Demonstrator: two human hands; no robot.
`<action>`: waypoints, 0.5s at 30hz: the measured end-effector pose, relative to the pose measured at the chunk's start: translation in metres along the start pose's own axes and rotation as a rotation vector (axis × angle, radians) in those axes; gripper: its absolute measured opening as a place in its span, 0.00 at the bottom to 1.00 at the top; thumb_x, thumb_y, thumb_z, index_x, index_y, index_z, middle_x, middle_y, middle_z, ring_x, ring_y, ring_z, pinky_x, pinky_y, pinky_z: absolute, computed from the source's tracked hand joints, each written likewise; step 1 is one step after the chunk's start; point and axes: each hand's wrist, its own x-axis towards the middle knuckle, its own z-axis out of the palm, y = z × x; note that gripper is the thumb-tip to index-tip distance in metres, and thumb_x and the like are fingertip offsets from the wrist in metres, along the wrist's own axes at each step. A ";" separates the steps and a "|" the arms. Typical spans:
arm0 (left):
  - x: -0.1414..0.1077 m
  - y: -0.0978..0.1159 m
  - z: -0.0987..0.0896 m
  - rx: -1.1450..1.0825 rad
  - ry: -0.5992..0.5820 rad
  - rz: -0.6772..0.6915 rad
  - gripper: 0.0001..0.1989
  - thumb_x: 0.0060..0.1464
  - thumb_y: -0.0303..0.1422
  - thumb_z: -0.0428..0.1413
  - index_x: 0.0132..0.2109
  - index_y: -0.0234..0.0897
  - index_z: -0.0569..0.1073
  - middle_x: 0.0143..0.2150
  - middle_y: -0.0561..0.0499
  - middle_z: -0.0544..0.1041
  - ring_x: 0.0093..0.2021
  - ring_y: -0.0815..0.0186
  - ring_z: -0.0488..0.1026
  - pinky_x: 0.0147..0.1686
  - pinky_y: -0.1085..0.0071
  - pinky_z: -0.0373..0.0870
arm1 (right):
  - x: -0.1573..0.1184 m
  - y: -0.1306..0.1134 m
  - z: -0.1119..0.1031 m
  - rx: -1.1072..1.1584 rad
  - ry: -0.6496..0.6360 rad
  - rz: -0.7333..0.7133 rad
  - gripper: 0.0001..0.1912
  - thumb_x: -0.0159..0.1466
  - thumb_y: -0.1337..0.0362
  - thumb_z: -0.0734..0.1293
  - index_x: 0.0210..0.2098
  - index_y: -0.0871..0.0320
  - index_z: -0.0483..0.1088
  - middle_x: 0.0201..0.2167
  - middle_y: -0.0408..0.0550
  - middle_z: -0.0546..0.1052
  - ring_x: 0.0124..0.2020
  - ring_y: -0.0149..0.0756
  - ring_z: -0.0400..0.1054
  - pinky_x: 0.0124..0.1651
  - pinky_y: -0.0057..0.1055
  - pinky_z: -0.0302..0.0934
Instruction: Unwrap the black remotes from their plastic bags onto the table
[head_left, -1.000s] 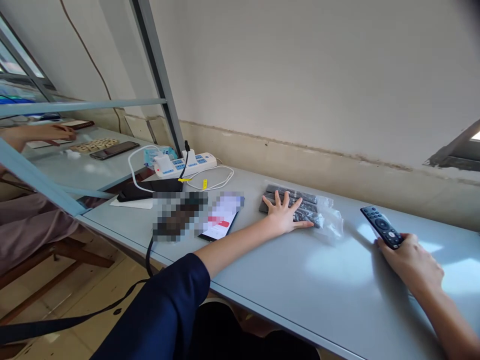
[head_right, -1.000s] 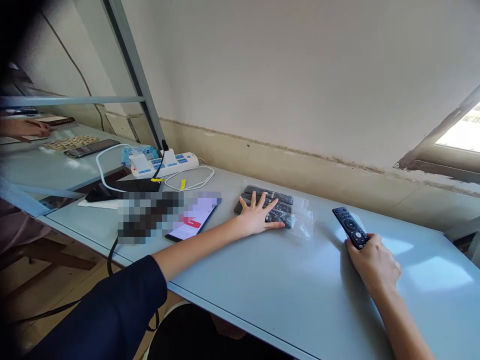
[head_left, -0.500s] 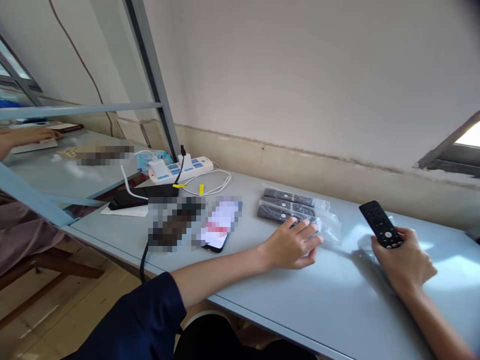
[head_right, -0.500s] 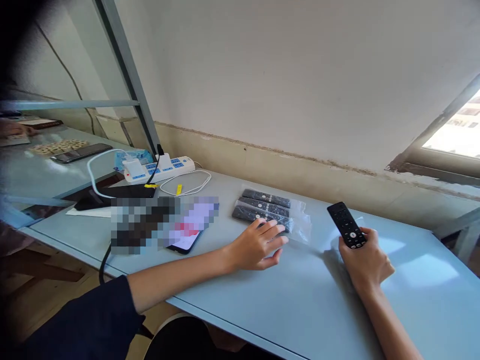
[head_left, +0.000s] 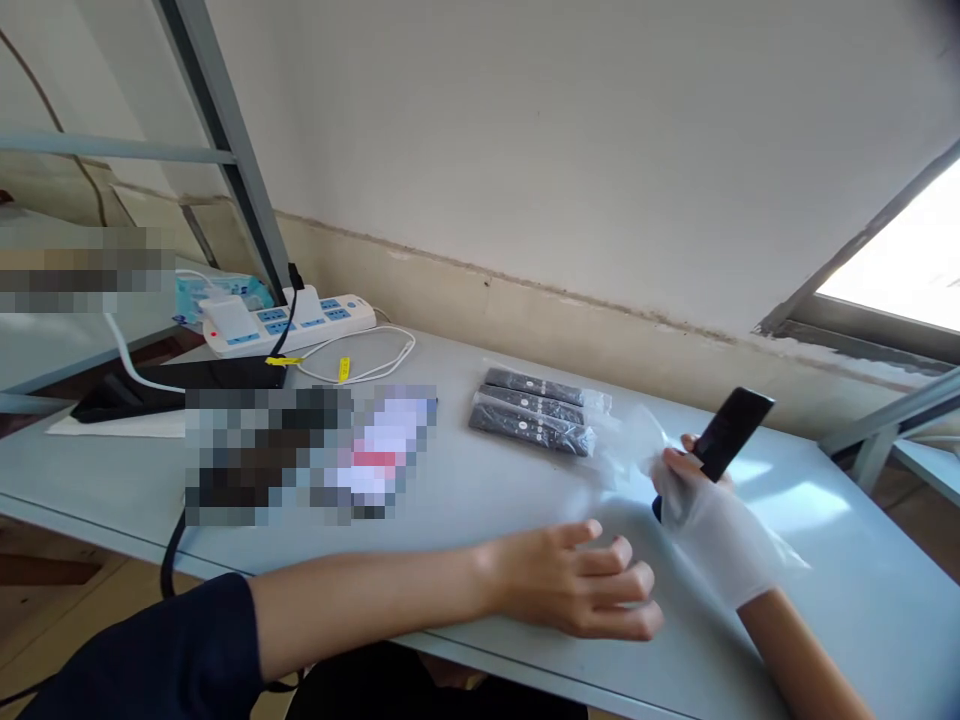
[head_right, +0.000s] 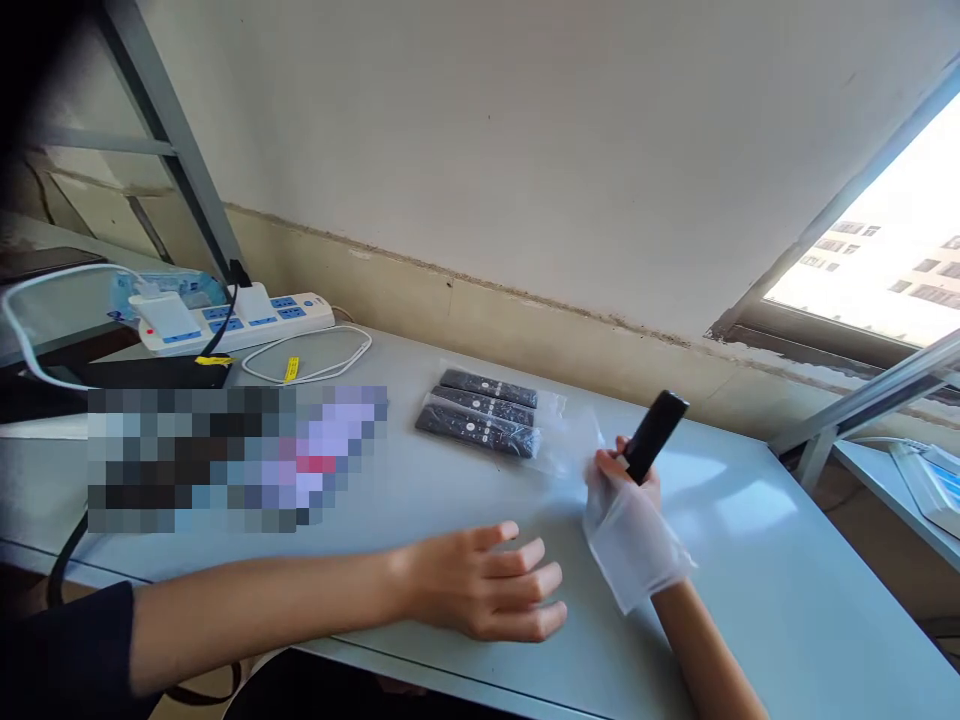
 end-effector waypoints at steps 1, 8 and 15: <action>0.000 0.000 0.000 0.001 0.012 -0.004 0.09 0.61 0.33 0.51 0.47 0.49 0.73 0.51 0.54 0.73 0.50 0.65 0.66 0.45 0.70 0.63 | -0.004 -0.001 0.004 0.017 -0.021 0.028 0.22 0.42 0.53 0.71 0.30 0.50 0.57 0.19 0.35 0.63 0.18 0.31 0.60 0.21 0.31 0.58; -0.011 0.003 0.011 -0.101 0.098 -0.170 0.07 0.57 0.35 0.53 0.42 0.55 0.72 0.44 0.58 0.74 0.48 0.67 0.67 0.47 0.69 0.63 | -0.029 -0.011 0.018 0.197 -0.479 0.166 0.22 0.43 0.57 0.75 0.24 0.52 0.56 0.18 0.35 0.64 0.19 0.28 0.57 0.22 0.27 0.57; -0.013 -0.018 -0.001 -0.123 0.097 -0.009 0.05 0.57 0.34 0.54 0.38 0.53 0.73 0.45 0.60 0.75 0.45 0.69 0.69 0.38 0.72 0.63 | -0.039 -0.011 0.016 0.158 -0.632 0.158 0.21 0.47 0.56 0.74 0.24 0.53 0.56 0.21 0.37 0.67 0.21 0.28 0.60 0.23 0.26 0.59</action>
